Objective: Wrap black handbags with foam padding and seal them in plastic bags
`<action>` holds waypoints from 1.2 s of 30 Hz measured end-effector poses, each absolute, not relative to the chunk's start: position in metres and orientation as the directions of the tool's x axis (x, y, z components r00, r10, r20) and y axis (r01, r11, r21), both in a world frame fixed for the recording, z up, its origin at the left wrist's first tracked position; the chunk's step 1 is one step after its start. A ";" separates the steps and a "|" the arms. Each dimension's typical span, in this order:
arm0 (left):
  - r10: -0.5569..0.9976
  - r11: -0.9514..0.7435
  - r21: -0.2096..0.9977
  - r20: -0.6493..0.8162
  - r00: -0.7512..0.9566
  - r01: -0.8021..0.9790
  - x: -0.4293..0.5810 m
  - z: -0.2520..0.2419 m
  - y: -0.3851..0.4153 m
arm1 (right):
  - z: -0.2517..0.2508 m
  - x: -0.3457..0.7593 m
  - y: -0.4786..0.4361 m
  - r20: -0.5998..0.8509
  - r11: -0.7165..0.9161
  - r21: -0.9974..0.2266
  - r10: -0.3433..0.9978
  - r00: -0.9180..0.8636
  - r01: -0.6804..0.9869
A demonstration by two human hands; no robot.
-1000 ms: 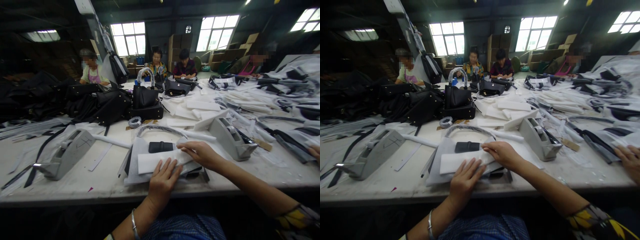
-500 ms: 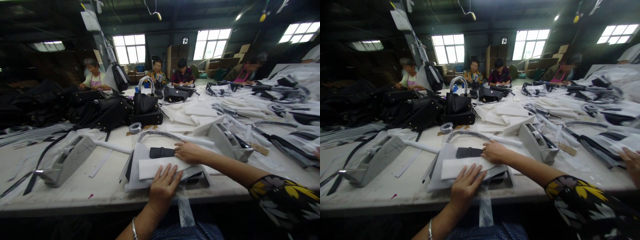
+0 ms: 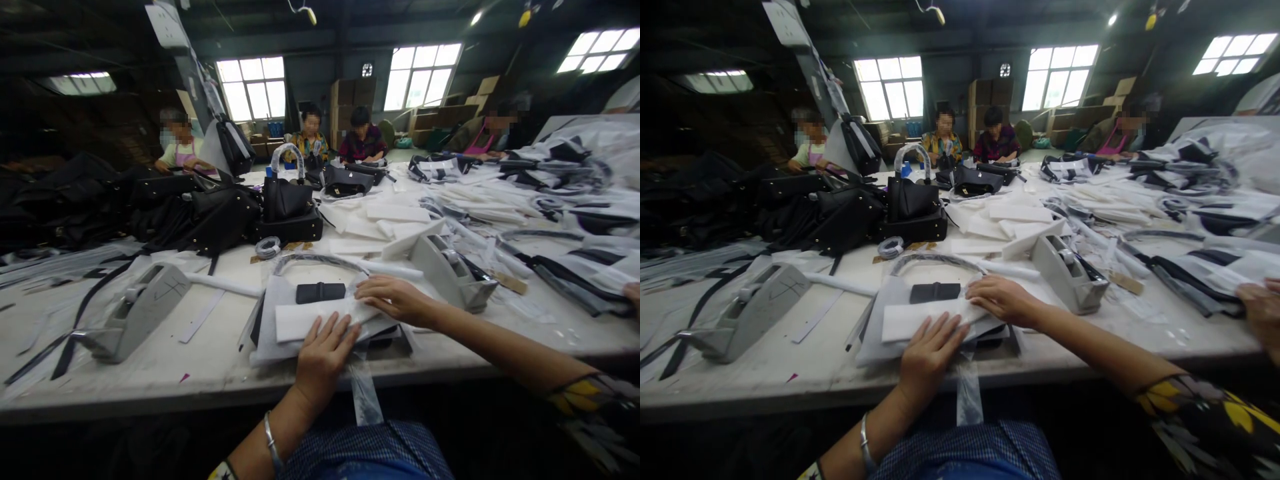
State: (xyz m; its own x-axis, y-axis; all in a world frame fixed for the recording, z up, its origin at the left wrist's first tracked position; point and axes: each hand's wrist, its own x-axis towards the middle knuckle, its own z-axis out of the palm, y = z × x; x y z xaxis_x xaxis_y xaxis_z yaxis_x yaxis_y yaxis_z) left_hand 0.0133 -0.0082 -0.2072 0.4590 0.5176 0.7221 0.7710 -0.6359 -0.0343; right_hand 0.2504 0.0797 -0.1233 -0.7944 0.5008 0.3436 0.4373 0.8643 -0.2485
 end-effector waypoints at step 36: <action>0.530 -0.614 -0.029 0.725 0.439 0.789 0.019 -0.214 -0.010 | -0.139 0.216 -0.005 0.688 0.757 -0.292 0.591 -0.422 0.584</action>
State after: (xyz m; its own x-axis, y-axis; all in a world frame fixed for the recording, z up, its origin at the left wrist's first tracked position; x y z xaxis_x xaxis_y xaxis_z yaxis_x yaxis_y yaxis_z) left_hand 0.0188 -0.0097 -0.2137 0.4389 0.5304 0.7253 0.7889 -0.6138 -0.0285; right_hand 0.2164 -0.0049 -0.1392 -0.4215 0.5905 0.6882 0.5845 0.7572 -0.2917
